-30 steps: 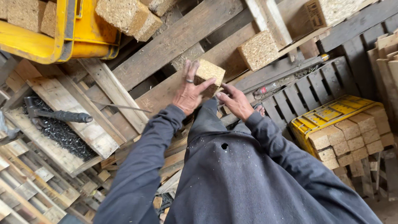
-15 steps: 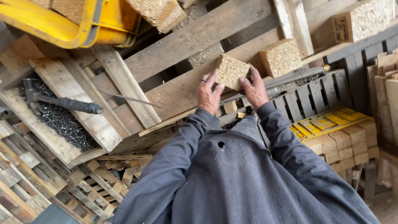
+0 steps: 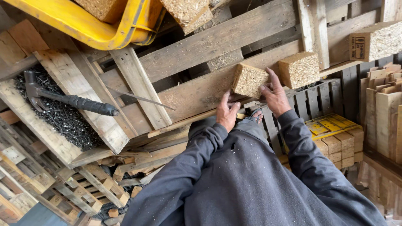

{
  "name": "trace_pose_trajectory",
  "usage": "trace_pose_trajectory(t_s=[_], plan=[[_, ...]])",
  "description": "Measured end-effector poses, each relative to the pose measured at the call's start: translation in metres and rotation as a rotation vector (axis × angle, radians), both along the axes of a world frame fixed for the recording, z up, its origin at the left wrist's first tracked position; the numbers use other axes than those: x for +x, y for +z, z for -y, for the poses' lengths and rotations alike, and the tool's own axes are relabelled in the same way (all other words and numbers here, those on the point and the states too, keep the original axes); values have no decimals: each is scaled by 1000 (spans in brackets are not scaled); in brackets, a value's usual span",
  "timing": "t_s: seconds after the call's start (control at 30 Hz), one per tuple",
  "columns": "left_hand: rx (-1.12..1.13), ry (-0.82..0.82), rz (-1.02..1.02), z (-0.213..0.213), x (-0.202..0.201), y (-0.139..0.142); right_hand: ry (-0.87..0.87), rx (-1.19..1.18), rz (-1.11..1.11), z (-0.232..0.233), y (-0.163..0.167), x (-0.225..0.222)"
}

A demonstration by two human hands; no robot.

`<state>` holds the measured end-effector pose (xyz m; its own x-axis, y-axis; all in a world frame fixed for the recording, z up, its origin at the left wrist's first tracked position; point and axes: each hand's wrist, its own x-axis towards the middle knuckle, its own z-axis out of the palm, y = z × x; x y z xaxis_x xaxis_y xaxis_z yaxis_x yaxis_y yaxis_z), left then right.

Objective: The person places small wooden blocks on a wooden pallet, then positions a long plank over them. Using a hammer, they drive nails into the plank to secure it. They repeat this process with additional blocks and planks, arranging the blocks in a yellow bin and on the pallet.

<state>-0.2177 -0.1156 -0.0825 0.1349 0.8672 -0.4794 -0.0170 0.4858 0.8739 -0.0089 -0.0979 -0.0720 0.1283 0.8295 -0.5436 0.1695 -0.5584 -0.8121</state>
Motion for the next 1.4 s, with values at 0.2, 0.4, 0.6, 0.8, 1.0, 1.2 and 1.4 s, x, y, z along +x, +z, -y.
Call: trace_pose_trajectory(t_s=[0.2,0.4,0.6,0.8,1.0,1.2,1.4], plan=[[-77,-106,-57,-18,-16,1,-75,-138,-69,-7,8,-3],[-78,-152,2,-29,-25,0,-105,-213,-50,-11,16,-5],[-190,-211,-49,-42,-32,6,-281,-113,-84,8,19,-40],[255,-308,-165,-84,-53,0,465,-177,-96,62,13,-126],[303,-552,-277,-88,-66,-7,443,-99,-123,64,1,-133],[204,-592,-260,-88,-67,-2,341,-233,-242,72,2,-132],[-167,-88,-717,-63,-53,40,336,-245,-209,81,3,-99]])
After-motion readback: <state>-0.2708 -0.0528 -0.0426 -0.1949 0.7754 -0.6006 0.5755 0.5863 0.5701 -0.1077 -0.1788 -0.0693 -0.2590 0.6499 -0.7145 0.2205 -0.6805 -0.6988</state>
